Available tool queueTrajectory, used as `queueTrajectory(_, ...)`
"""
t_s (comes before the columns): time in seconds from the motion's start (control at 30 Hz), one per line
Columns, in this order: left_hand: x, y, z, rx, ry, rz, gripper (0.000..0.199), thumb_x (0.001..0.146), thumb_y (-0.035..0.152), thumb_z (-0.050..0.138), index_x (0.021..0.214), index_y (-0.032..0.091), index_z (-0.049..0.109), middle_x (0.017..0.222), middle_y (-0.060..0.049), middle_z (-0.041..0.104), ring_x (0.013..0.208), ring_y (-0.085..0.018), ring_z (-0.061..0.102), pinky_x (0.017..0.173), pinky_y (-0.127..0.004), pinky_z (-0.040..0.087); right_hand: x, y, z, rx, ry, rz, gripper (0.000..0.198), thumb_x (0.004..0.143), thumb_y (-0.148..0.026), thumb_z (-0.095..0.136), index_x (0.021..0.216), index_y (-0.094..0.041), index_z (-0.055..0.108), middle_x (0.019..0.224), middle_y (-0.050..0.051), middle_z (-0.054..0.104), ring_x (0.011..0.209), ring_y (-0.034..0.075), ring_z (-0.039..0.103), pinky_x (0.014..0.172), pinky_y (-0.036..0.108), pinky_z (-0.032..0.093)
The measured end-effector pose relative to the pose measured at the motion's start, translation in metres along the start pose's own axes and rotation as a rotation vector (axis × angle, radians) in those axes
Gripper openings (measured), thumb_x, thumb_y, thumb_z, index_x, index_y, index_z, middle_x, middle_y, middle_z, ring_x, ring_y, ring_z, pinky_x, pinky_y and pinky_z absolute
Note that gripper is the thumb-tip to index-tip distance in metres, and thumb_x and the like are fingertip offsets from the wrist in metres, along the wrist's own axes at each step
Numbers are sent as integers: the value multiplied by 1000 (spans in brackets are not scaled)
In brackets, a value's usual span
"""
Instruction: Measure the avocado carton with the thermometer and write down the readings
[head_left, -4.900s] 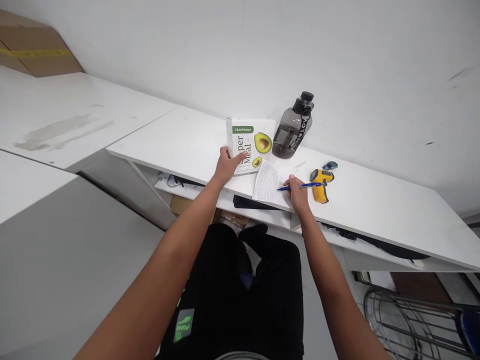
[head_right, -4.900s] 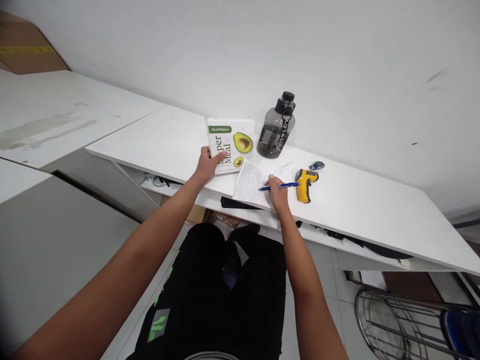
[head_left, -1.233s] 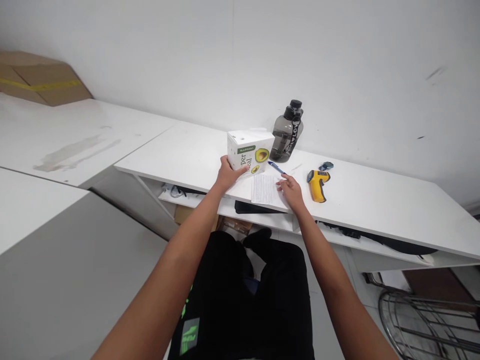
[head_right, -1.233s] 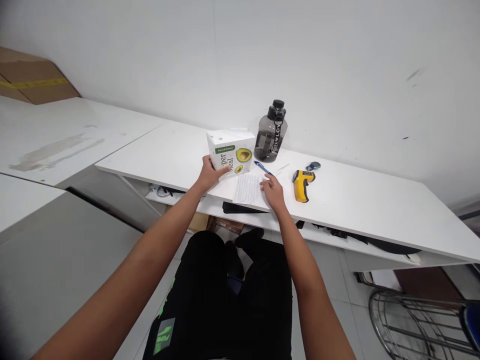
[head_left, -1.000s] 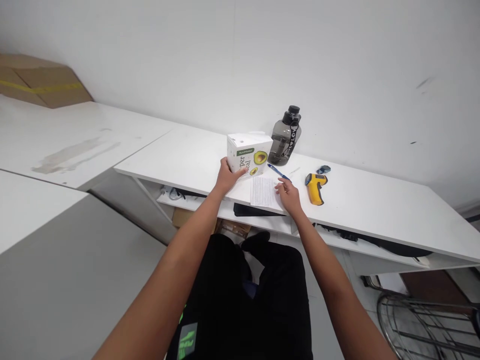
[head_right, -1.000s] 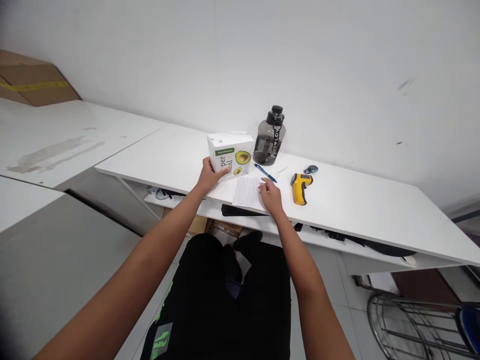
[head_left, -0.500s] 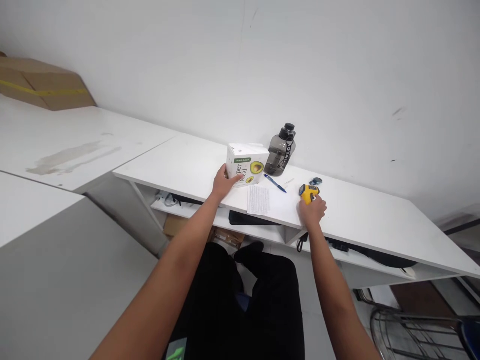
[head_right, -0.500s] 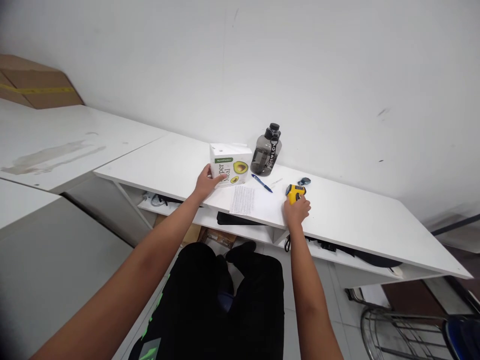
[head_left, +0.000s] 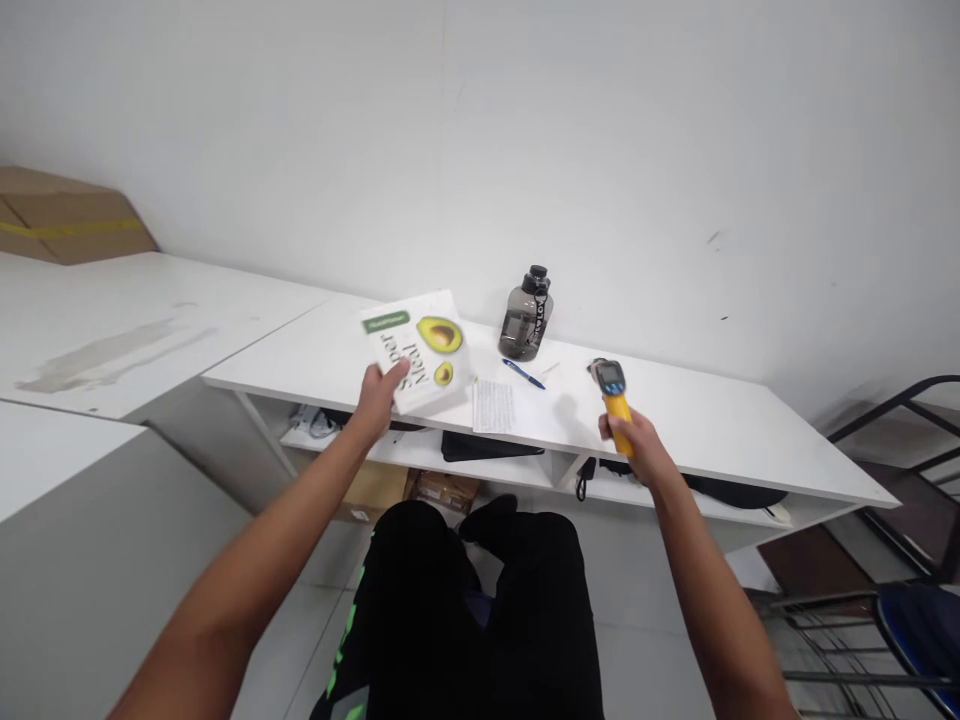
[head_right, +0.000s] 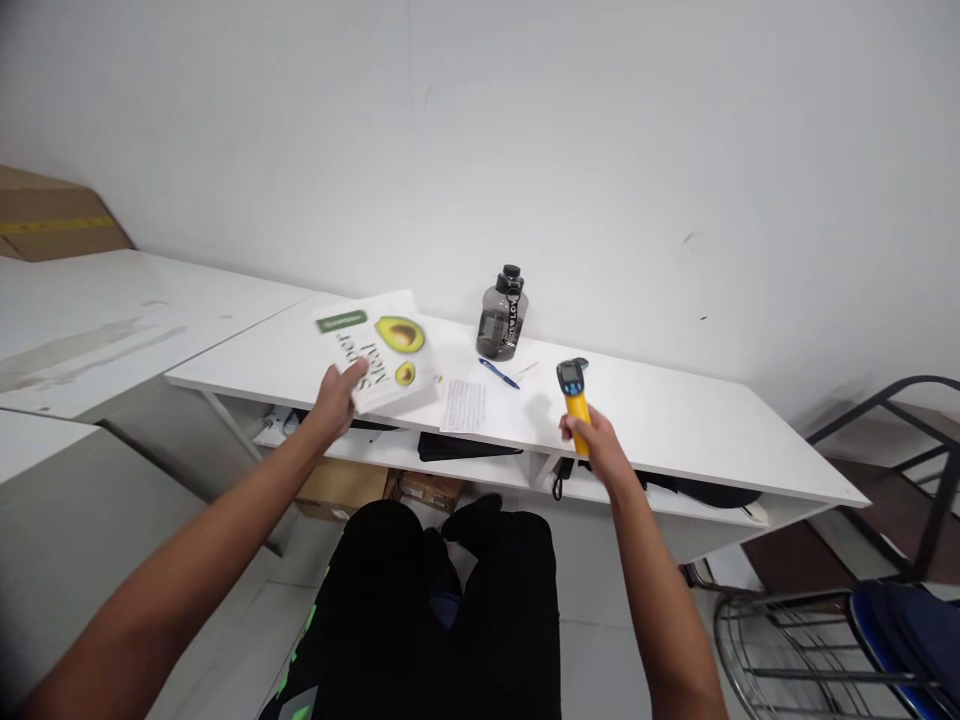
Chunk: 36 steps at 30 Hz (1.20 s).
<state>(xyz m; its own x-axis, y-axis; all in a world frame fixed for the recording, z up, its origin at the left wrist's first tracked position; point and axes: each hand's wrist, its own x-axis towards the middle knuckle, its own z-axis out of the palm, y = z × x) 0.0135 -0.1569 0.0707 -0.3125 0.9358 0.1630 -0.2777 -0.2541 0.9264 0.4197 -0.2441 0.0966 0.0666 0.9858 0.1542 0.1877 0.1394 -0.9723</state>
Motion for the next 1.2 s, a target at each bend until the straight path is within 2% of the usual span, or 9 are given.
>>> queueTrajectory(0.07, -53, 4, -18, -45, -1, -107, 65, 61, 57, 84, 117, 29, 67, 110, -8, 79, 115, -35, 72, 98, -53, 61, -59, 14, 17, 263, -123, -60, 43, 71, -61, 77, 88, -25, 63, 70, 0, 58, 54, 15, 45, 53, 31, 39)
queueTrajectory(0.13, -113, 0, -31, -45, 19, -316, 69, 57, 58, 84, 119, 31, 67, 109, -9, 80, 114, -40, 73, 92, -57, 63, -115, 30, 41, 405, -347, -15, 44, 70, -68, 77, 80, -27, 62, 59, -2, 51, 46, 14, 37, 46, 30, 29)
queueTrajectory(0.2, -169, -6, -36, -66, 16, -481, 75, 55, 56, 84, 123, 32, 65, 109, -10, 80, 111, -42, 74, 88, -59, 63, -160, 38, 64, 486, -516, 69, 47, 64, -69, 82, 88, -31, 66, 57, -2, 49, 44, 15, 35, 43, 29, 22)
queueTrajectory(0.27, -211, -11, -36, -62, 5, -584, 76, 55, 55, 86, 122, 30, 63, 112, -11, 79, 108, -42, 75, 85, -58, 64, -189, 35, 79, 516, -561, 147, 50, 63, -65, 84, 95, -30, 67, 61, -2, 50, 44, 12, 33, 42, 28, 23)
queueTrajectory(0.37, -245, -17, -35, -33, 31, -608, 72, 57, 54, 89, 118, 31, 58, 116, -10, 78, 107, -38, 75, 84, -54, 64, -202, 20, 88, 499, -552, 300, 44, 70, -57, 84, 98, -28, 66, 64, -3, 51, 47, 11, 34, 44, 26, 25)
queueTrajectory(0.47, -258, -20, -38, 44, 53, -592, 67, 59, 53, 90, 113, 33, 55, 117, -7, 77, 107, -34, 75, 88, -51, 64, -197, 9, 85, 467, -597, 382, 39, 75, -55, 81, 99, -28, 66, 63, -3, 50, 47, 11, 35, 44, 25, 25)
queueTrajectory(0.77, -257, -19, -37, 139, -6, -567, 68, 56, 52, 91, 110, 31, 54, 108, -6, 76, 101, -32, 75, 82, -48, 64, -193, 11, 74, 472, -664, 357, 41, 76, -54, 82, 102, -26, 65, 65, -3, 51, 49, 10, 35, 43, 24, 27)
queueTrajectory(0.97, -259, -17, -36, 119, -53, -522, 70, 64, 50, 91, 114, 24, 51, 109, -8, 75, 99, -30, 75, 78, -43, 63, -186, 11, 64, 453, -742, 307, 68, 82, -46, 81, 142, -22, 57, 72, -4, 51, 54, 9, 36, 48, 21, 29)
queueTrajectory(1.2, -261, -19, -37, 123, -62, -513, 70, 63, 50, 92, 112, 23, 51, 110, -8, 74, 101, -30, 74, 78, -42, 63, -187, 15, 61, 449, -739, 340, 67, 81, -49, 81, 139, -24, 58, 70, -4, 51, 53, 8, 36, 49, 22, 31)
